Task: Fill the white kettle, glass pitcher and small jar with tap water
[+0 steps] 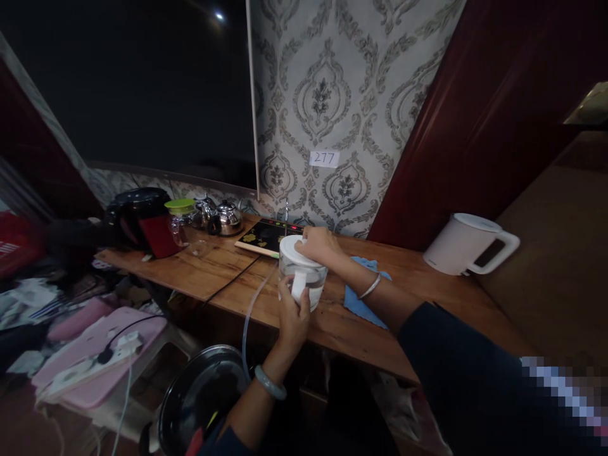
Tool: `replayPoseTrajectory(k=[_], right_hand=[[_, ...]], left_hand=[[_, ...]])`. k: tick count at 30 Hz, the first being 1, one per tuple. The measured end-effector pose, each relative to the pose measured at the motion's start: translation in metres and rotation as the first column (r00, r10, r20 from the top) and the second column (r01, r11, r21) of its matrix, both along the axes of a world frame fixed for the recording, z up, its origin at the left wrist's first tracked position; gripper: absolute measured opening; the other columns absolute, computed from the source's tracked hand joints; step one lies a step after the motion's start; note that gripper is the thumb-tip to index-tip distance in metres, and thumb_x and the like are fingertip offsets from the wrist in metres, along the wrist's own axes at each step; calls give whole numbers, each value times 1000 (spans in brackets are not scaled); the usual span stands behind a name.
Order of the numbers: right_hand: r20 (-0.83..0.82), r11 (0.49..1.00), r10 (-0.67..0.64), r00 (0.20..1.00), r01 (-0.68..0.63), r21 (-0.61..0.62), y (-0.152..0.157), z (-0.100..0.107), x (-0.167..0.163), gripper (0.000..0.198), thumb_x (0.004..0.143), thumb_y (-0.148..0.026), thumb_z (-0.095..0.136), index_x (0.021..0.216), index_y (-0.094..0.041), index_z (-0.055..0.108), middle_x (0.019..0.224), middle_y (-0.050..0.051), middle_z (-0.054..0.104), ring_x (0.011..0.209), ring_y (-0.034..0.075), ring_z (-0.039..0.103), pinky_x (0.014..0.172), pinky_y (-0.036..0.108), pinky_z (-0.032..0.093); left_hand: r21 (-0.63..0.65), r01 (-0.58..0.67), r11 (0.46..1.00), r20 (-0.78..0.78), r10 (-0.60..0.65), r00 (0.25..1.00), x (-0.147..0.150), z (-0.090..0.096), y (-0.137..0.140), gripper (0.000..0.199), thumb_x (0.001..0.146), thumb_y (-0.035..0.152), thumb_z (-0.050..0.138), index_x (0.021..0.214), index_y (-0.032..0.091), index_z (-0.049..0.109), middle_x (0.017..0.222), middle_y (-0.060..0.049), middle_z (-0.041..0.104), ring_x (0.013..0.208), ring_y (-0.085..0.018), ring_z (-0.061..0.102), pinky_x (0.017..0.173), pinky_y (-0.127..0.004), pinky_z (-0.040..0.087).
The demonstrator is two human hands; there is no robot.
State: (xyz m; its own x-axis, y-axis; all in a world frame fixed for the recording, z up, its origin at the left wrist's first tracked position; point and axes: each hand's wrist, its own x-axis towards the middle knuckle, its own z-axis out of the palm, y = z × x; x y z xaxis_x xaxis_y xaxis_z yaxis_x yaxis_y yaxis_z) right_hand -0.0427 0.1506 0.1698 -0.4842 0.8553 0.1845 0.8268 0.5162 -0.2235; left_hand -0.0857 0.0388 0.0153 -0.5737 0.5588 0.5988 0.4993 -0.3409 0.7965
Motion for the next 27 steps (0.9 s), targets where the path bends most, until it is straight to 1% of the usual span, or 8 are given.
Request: replayPoseTrajectory(k=[3, 7, 13, 20, 27], right_hand=[[60, 1000, 2, 998, -3, 24, -2, -2, -3, 42, 85, -36, 57, 120, -18, 70, 116, 18, 76, 111, 32, 72, 87, 37, 55], [90, 998, 16, 996, -21, 51, -4, -4, -3, 40, 86, -34, 55, 119, -18, 70, 116, 18, 76, 111, 33, 72, 89, 38, 55], [97, 997, 13, 995, -20, 68, -4, -5, -4, 38, 87, -33, 55, 119, -17, 69, 116, 18, 75, 110, 33, 72, 89, 37, 55], [87, 995, -3, 996, -6, 99, -4, -8, -6, 38, 89, -32, 54, 119, -16, 70, 114, 19, 76, 109, 33, 72, 88, 38, 56], [93, 996, -11, 996, 3, 94, -13, -3, -8, 39, 89, -26, 52, 121, -12, 69, 119, 22, 74, 112, 33, 70, 92, 40, 55]], left_hand=[[1, -8, 1000, -6, 8, 1000, 0, 0, 0, 34, 98, 41, 50, 122, 17, 49, 114, -15, 63, 107, -27, 63, 91, -40, 50], [3, -5, 1000, -7, 5, 1000, 0, -1, 1, 34, 98, 41, 50, 123, 17, 49, 114, -15, 63, 107, -27, 64, 90, -40, 51], [-7, 7, 1000, 8, -7, 1000, 0, 0, 0, 34, 98, 41, 50, 123, 17, 49, 114, -15, 63, 105, -27, 65, 88, -39, 51], [-8, 18, 1000, 20, -18, 1000, 0, -1, -1, 36, 98, 44, 49, 124, 18, 49, 115, -15, 63, 107, -27, 64, 90, -40, 50], [8, 10, 1000, 26, -10, 1000, 1, 2, -1, 35, 98, 44, 50, 122, 18, 50, 113, -14, 63, 104, -26, 64, 89, -39, 51]])
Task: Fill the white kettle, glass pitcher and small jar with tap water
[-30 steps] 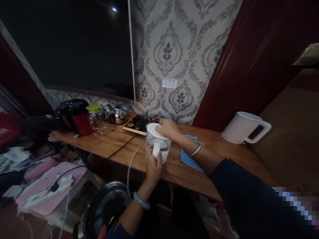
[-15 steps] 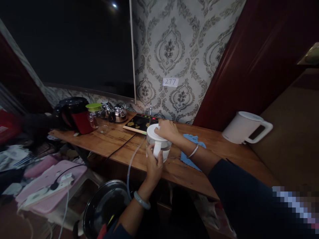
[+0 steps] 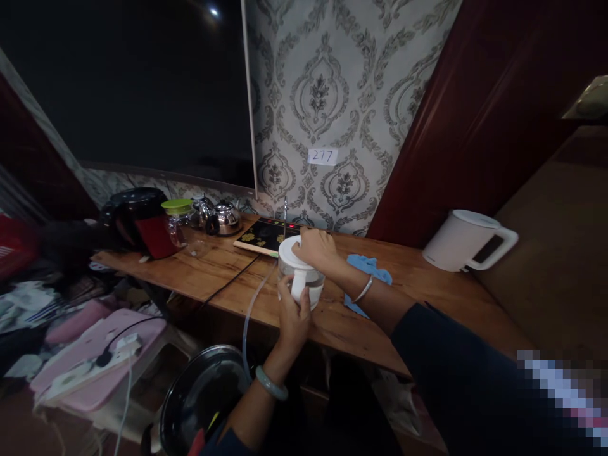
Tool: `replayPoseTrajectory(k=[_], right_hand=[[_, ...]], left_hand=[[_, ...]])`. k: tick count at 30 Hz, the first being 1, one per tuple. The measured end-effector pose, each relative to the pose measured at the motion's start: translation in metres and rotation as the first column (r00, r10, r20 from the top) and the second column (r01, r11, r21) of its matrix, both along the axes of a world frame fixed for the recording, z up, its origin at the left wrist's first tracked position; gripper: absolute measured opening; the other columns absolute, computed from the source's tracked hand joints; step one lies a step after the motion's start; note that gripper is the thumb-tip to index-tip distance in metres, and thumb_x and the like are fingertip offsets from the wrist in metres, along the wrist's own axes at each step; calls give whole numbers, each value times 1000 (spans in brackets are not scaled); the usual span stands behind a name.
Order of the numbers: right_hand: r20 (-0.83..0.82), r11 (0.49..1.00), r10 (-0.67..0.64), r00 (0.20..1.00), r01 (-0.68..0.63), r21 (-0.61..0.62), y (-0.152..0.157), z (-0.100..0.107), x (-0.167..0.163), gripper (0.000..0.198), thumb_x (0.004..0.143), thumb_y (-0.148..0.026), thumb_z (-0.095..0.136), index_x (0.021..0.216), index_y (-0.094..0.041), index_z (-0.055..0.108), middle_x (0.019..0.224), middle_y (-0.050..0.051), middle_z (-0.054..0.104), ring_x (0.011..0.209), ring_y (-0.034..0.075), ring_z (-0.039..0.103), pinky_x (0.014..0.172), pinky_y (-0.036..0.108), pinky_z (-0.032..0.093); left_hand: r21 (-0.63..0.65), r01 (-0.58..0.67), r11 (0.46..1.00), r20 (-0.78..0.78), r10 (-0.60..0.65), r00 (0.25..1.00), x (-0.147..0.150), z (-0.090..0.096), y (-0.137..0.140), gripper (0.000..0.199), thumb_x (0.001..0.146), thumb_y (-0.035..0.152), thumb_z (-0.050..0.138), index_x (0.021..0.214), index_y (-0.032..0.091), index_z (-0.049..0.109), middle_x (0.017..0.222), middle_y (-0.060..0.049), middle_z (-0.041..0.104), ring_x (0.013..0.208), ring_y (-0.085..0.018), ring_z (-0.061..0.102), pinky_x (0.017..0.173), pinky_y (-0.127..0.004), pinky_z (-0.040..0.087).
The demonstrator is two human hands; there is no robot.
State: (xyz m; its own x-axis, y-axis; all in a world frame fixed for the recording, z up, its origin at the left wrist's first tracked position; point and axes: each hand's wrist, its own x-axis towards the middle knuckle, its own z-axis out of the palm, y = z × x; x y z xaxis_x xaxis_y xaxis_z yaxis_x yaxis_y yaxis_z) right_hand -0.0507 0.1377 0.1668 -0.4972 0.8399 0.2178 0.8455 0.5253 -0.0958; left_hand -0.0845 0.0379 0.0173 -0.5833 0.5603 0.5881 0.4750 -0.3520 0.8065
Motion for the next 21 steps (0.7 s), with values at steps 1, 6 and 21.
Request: replayPoseTrajectory(k=[1, 6, 21], right_hand=[[-3, 1000, -3, 1000, 3, 1, 0, 1, 0, 39, 89, -26, 52, 122, -12, 69, 119, 22, 73, 112, 33, 70, 92, 40, 54], [-11, 1000, -13, 1000, 13, 10, 0, 0, 0, 39, 88, -26, 52, 121, -13, 69, 117, 22, 74, 110, 32, 71, 90, 39, 55], [9, 1000, 4, 1000, -4, 27, 3, -8, 0, 35, 89, -27, 51, 119, -18, 68, 113, 18, 76, 109, 31, 72, 87, 38, 55]], left_hand=[[-1, -2, 1000, -6, 2, 1000, 0, 0, 0, 35, 98, 43, 50, 122, 18, 50, 113, -14, 63, 103, -26, 65, 88, -38, 51], [-11, -2, 1000, -27, 2, 1000, -1, -1, 0, 34, 98, 41, 50, 123, 17, 49, 114, -15, 63, 106, -26, 64, 90, -39, 51], [-17, 9, 1000, 2, -9, 1000, 0, -1, 0, 36, 98, 44, 50, 123, 18, 50, 115, -15, 64, 106, -26, 65, 89, -39, 52]])
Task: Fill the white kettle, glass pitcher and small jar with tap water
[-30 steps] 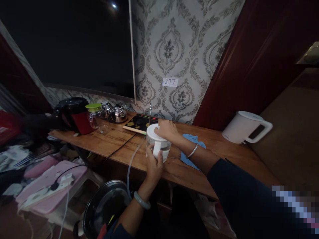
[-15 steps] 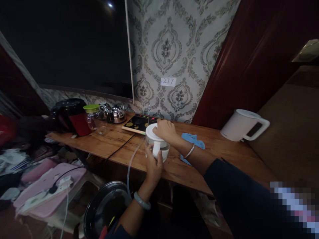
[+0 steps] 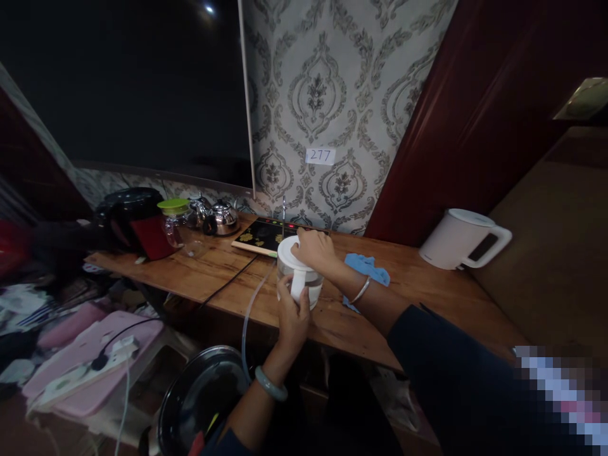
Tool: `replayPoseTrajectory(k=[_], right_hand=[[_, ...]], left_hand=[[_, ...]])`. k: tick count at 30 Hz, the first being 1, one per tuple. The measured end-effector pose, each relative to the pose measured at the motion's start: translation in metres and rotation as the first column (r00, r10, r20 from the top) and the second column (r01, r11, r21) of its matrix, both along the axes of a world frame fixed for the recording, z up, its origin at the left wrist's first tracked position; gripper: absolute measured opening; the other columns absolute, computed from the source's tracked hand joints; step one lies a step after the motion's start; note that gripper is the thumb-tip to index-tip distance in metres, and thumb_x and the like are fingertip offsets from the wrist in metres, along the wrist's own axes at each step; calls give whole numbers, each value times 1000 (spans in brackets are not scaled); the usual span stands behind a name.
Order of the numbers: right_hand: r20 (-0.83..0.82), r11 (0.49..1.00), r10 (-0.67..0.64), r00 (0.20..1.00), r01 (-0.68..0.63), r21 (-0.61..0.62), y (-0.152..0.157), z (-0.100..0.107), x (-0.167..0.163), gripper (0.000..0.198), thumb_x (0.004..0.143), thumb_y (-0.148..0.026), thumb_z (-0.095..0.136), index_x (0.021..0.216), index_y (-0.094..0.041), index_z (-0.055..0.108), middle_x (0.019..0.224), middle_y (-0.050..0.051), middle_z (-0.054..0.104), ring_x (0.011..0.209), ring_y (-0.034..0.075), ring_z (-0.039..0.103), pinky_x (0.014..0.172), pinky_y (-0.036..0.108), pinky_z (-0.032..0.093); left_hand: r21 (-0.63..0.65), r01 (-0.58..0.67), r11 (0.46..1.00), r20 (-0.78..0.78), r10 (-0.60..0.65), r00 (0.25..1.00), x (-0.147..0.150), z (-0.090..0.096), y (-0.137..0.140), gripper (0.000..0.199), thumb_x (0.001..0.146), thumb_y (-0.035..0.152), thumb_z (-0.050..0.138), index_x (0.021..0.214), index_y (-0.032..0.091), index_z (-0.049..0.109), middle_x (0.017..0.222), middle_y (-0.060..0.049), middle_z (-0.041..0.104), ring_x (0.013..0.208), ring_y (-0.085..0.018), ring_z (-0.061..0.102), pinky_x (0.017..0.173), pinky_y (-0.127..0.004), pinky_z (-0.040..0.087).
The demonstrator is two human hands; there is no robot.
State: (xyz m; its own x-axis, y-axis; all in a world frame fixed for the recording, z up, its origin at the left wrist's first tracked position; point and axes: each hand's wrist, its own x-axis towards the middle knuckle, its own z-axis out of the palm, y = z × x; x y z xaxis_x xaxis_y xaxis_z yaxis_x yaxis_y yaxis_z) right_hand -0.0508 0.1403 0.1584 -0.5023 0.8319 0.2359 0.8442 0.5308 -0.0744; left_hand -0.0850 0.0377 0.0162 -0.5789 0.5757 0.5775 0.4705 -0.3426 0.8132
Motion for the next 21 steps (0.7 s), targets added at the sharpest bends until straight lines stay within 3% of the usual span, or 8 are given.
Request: replayPoseTrajectory(k=[13, 17, 21], right_hand=[[24, 998, 55, 998, -55, -7, 0, 5, 3, 32, 92, -28, 51, 118, -19, 68, 115, 17, 75, 112, 29, 70, 92, 36, 52], [18, 985, 167, 986, -167, 39, 9, 2, 8, 46, 94, -43, 53, 127, -14, 65, 134, 19, 67, 129, 33, 58, 107, 45, 43], [-20, 947, 304, 952, -304, -103, 21, -6, 10, 52, 98, -46, 48, 143, -20, 55, 149, 11, 58, 137, 28, 53, 113, 42, 39]], left_hand=[[6, 34, 999, 1, -34, 999, -2, 2, -1, 37, 99, 45, 50, 123, 17, 47, 112, -15, 65, 99, -25, 67, 83, -37, 53], [1, 40, 999, 4, -40, 999, -3, 2, -2, 38, 98, 47, 50, 122, 17, 47, 112, -15, 65, 99, -25, 67, 83, -37, 53], [2, 31, 1000, 14, -31, 999, -2, 2, -2, 38, 98, 47, 50, 122, 18, 48, 110, -14, 65, 97, -24, 67, 81, -36, 53]])
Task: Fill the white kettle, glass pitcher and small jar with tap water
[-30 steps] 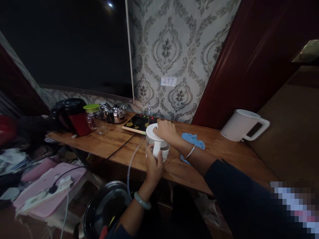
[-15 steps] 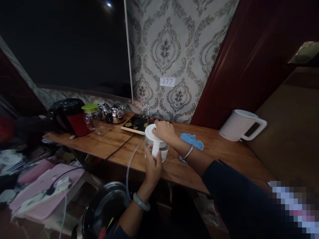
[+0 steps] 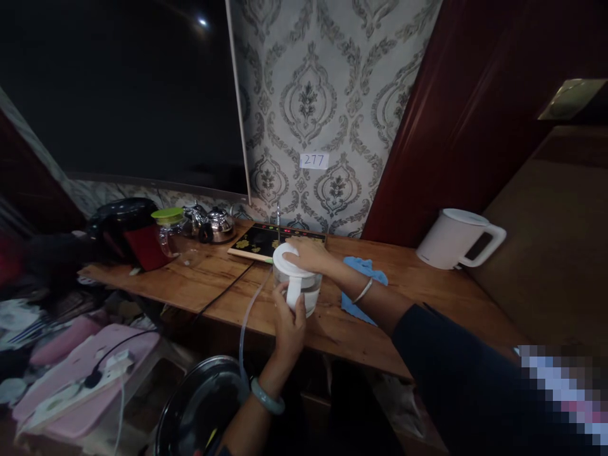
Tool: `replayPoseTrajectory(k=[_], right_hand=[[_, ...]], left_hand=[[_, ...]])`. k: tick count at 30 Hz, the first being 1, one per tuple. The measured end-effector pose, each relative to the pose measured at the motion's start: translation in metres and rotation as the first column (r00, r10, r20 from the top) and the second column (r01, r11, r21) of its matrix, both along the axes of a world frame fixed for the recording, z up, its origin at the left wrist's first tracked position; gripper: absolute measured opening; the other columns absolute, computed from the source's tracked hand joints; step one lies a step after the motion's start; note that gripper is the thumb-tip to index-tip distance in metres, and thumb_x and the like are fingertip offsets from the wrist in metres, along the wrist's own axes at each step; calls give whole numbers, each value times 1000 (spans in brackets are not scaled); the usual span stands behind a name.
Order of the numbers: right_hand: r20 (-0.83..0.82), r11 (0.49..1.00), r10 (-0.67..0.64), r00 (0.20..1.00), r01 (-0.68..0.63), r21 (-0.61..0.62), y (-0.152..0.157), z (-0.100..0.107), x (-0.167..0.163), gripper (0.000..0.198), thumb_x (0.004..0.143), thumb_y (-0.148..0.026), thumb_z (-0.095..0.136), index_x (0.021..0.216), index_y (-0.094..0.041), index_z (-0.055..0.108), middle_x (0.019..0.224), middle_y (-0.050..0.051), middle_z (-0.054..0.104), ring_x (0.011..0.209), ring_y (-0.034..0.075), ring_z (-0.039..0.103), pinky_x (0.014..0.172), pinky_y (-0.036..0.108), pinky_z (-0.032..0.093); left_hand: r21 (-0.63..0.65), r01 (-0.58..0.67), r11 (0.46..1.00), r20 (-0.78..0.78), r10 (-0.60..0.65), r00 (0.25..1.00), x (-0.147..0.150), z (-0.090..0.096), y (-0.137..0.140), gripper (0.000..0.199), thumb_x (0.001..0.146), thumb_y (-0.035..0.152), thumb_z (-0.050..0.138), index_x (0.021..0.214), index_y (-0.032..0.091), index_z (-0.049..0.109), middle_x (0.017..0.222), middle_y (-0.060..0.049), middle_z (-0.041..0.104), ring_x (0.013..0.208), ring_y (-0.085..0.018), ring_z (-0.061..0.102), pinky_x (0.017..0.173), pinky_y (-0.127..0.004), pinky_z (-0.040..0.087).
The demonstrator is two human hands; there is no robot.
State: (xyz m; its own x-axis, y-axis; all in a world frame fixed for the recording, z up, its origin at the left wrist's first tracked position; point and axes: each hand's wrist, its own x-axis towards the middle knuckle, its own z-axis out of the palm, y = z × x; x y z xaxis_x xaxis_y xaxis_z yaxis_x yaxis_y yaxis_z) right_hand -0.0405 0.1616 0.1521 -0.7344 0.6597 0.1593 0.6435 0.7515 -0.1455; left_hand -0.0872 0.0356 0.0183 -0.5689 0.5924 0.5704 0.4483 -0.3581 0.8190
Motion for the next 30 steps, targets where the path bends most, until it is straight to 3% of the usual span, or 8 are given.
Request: replayPoseTrajectory(k=[17, 19, 22, 25, 28, 30], right_hand=[[-38, 998, 4, 999, -7, -69, 6, -1, -3, 50, 96, -50, 54, 139, -25, 61, 145, 9, 62, 132, 27, 59, 110, 37, 45], [-96, 990, 9, 995, -23, -141, 12, 1, -1, 55, 97, -51, 52, 145, -25, 56, 149, 9, 59, 136, 25, 56, 111, 34, 43], [-330, 973, -62, 942, -17, -230, 28, -3, 17, 57, 103, -46, 42, 155, -24, 42, 150, 7, 58, 140, 19, 53, 112, 31, 42], [-477, 975, -204, 855, 131, -181, 46, -30, 62, 55, 101, -35, 42, 153, -17, 46, 151, 12, 57, 140, 21, 52, 116, 36, 39], [-353, 942, -336, 873, 314, -119, 53, -82, 121, 53, 96, -34, 51, 147, -18, 54, 148, 14, 58, 141, 29, 50, 119, 47, 34], [-191, 894, -448, 874, 434, -109, 50, -120, 154, 61, 93, -42, 56, 150, -20, 50, 156, 15, 50, 146, 34, 42, 120, 53, 31]], left_hand=[[-8, -28, 1000, 10, 28, 1000, -3, -5, 0, 41, 98, 52, 50, 120, 18, 51, 113, -15, 64, 104, -27, 64, 88, -40, 52], [-12, -24, 1000, 20, 25, 1000, -5, -7, 1, 42, 97, 52, 51, 121, 18, 51, 112, -15, 64, 103, -27, 64, 89, -41, 51], [-18, -20, 1000, 44, 21, 999, -7, -8, 2, 42, 96, 52, 52, 121, 18, 51, 108, -13, 64, 101, -26, 65, 88, -40, 52], [-20, -25, 999, 51, 26, 998, -8, -7, 2, 43, 94, 52, 55, 120, 18, 53, 105, -11, 63, 99, -25, 64, 87, -38, 52], [-26, -37, 999, 59, 38, 998, -9, -5, 3, 42, 92, 52, 57, 117, 18, 54, 103, -10, 63, 96, -25, 64, 85, -38, 52], [-32, -58, 998, 71, 60, 996, -9, -3, 4, 41, 91, 51, 59, 116, 18, 54, 102, -9, 63, 94, -25, 64, 83, -38, 52]])
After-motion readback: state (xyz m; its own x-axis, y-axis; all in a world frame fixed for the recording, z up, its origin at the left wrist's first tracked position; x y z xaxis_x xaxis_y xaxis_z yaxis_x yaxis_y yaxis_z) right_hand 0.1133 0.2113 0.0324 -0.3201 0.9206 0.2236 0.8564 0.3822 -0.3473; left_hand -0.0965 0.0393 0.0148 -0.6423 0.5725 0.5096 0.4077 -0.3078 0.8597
